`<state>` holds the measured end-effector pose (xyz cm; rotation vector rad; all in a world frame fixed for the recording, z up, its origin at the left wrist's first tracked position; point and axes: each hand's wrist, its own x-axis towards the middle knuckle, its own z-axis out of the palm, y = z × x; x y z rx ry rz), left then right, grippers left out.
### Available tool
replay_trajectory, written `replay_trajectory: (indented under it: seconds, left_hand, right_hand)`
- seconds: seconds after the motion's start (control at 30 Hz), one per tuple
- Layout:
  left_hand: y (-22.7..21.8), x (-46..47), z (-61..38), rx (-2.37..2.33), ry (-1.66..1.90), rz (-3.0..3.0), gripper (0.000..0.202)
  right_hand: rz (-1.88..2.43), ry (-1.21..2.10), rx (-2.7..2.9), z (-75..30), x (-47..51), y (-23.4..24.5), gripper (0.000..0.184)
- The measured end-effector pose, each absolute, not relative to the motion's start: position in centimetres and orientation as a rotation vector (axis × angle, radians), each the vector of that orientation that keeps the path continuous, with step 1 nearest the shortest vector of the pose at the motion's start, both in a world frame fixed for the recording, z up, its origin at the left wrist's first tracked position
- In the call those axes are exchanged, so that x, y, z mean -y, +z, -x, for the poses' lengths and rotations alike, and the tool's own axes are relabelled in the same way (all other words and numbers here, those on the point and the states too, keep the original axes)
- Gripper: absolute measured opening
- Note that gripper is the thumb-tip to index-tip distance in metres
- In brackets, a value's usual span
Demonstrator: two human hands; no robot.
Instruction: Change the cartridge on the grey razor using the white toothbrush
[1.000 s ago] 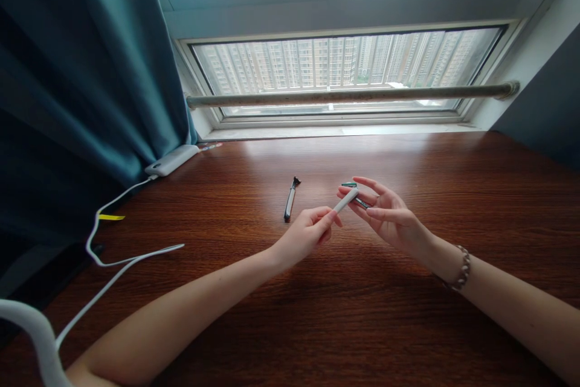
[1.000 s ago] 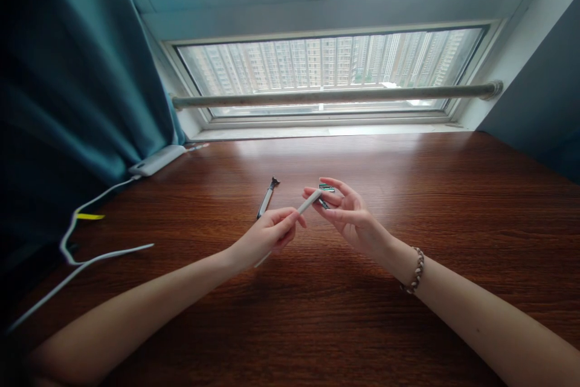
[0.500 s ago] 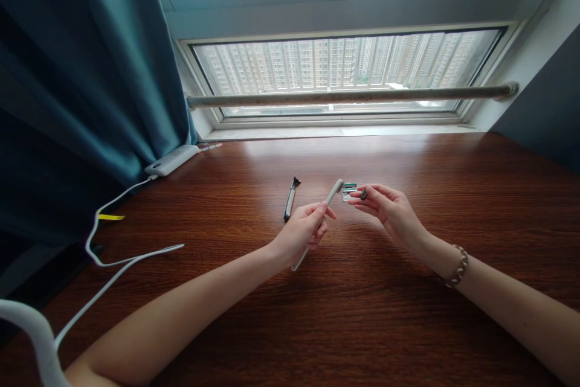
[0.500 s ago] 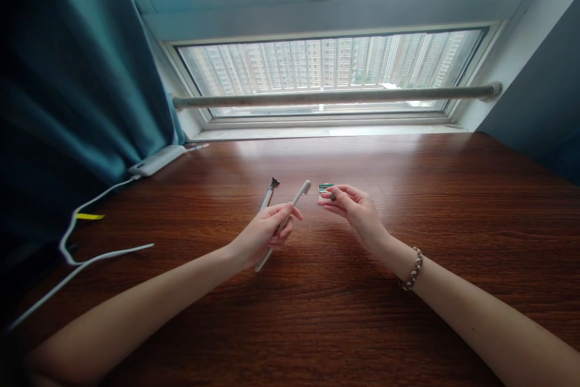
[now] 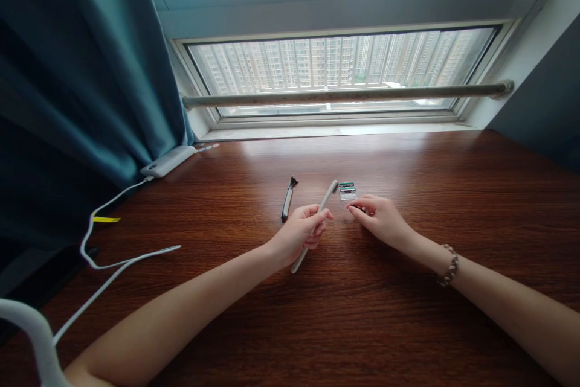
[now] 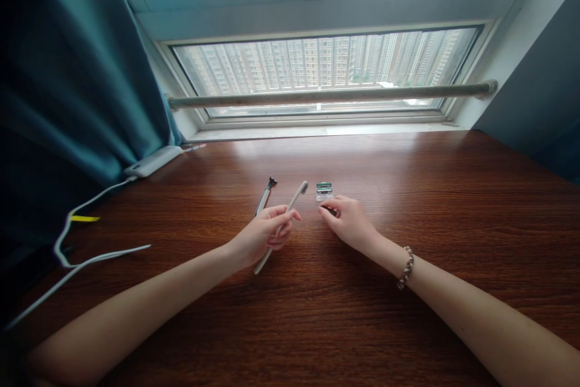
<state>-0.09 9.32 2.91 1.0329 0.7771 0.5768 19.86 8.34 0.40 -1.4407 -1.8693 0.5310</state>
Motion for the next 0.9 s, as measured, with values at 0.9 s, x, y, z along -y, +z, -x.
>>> replay_trajectory:
  seconds: [0.9]
  left_hand:
    - [1.9,-10.1,0.4,-0.882,0.535,-1.054,0.022]
  right_hand:
    - [1.223,0.648,2.008,-20.7,-9.2,-0.7,0.033]
